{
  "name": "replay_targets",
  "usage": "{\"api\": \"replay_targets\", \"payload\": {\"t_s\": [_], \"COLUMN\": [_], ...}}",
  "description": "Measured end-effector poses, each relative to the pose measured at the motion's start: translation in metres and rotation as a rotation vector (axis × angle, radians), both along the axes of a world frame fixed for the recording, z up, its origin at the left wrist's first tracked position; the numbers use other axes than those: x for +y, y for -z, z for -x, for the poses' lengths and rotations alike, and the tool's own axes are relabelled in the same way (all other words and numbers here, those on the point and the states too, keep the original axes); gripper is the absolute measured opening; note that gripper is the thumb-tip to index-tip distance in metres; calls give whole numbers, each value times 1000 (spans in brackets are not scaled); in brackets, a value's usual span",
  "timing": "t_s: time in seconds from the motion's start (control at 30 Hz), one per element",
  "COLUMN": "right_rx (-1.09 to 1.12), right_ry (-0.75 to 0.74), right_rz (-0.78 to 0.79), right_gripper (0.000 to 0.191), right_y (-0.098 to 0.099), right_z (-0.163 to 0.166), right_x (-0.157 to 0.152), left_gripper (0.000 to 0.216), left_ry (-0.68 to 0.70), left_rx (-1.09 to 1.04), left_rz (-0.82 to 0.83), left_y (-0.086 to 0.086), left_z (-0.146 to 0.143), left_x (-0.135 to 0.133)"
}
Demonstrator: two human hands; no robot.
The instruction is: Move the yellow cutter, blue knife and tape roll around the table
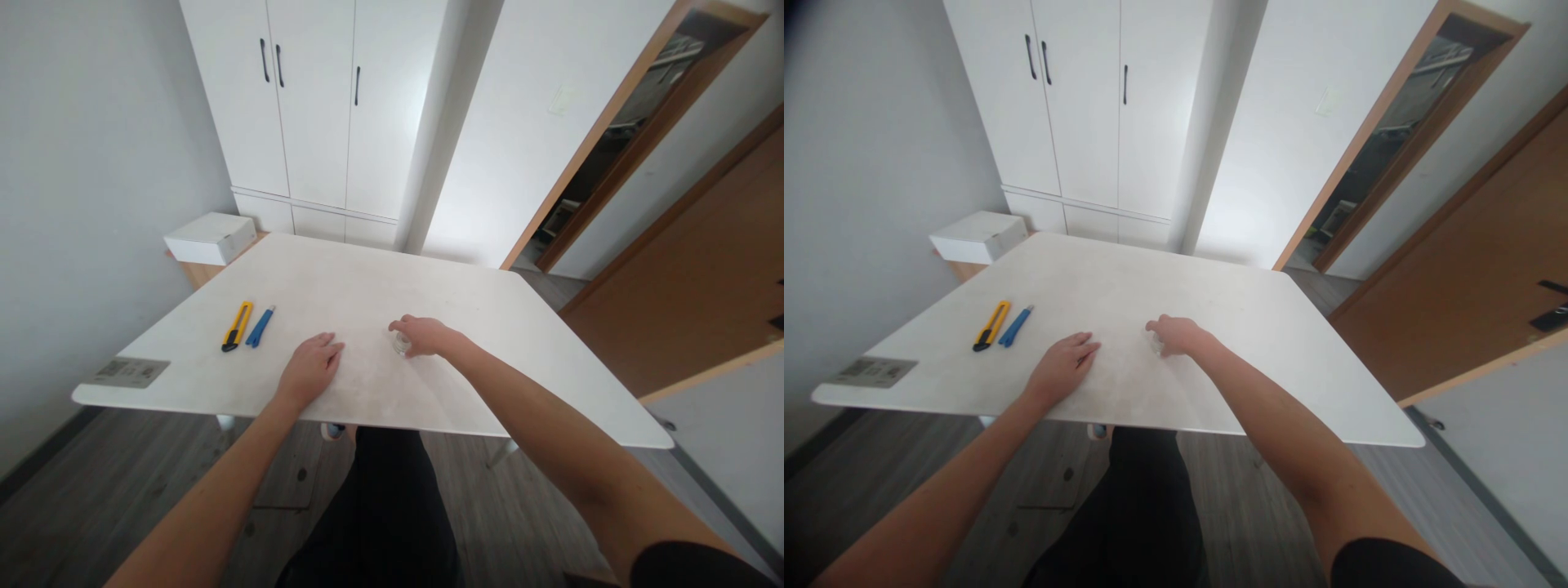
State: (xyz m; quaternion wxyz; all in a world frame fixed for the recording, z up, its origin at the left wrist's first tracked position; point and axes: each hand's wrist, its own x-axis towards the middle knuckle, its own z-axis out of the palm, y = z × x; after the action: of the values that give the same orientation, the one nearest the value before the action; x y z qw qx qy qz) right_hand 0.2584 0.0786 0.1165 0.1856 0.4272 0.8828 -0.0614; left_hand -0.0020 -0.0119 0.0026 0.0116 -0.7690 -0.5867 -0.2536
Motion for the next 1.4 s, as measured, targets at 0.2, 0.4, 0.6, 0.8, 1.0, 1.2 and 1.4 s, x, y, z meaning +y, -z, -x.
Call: {"api": "replay_targets", "payload": {"t_s": [0.2,0.4,0.6,0.8,1.0,1.2,1.4], "right_rx": [-17,-39,-36,-49,-37,16,144], "right_ry": [-23,-43,-57,-89,-67,68,261], "right_rz": [7,17,-7,-28,-27,65,89], "right_gripper": [68,52,42,42,43,88,93], "right_y": [-3,10,13,14,15,-2,-45], "right_z": [2,3,3,3,3,-5,-48], "right_x": [2,4,3,1,-2,1,27], "left_gripper": [38,38,38,40,40,39,40], "left_ry": [4,1,9,-1,3,1,-5], "left_rx": [0,-11,-6,40,50,64,63], "left_rz": [0,12,1,3,-14,-17,-17], "left_y": [0,1,2,-1,0,1,0], "left_z": [0,1,1,0,0,1,0], "left_x": [0,1,1,0,0,1,0]}}
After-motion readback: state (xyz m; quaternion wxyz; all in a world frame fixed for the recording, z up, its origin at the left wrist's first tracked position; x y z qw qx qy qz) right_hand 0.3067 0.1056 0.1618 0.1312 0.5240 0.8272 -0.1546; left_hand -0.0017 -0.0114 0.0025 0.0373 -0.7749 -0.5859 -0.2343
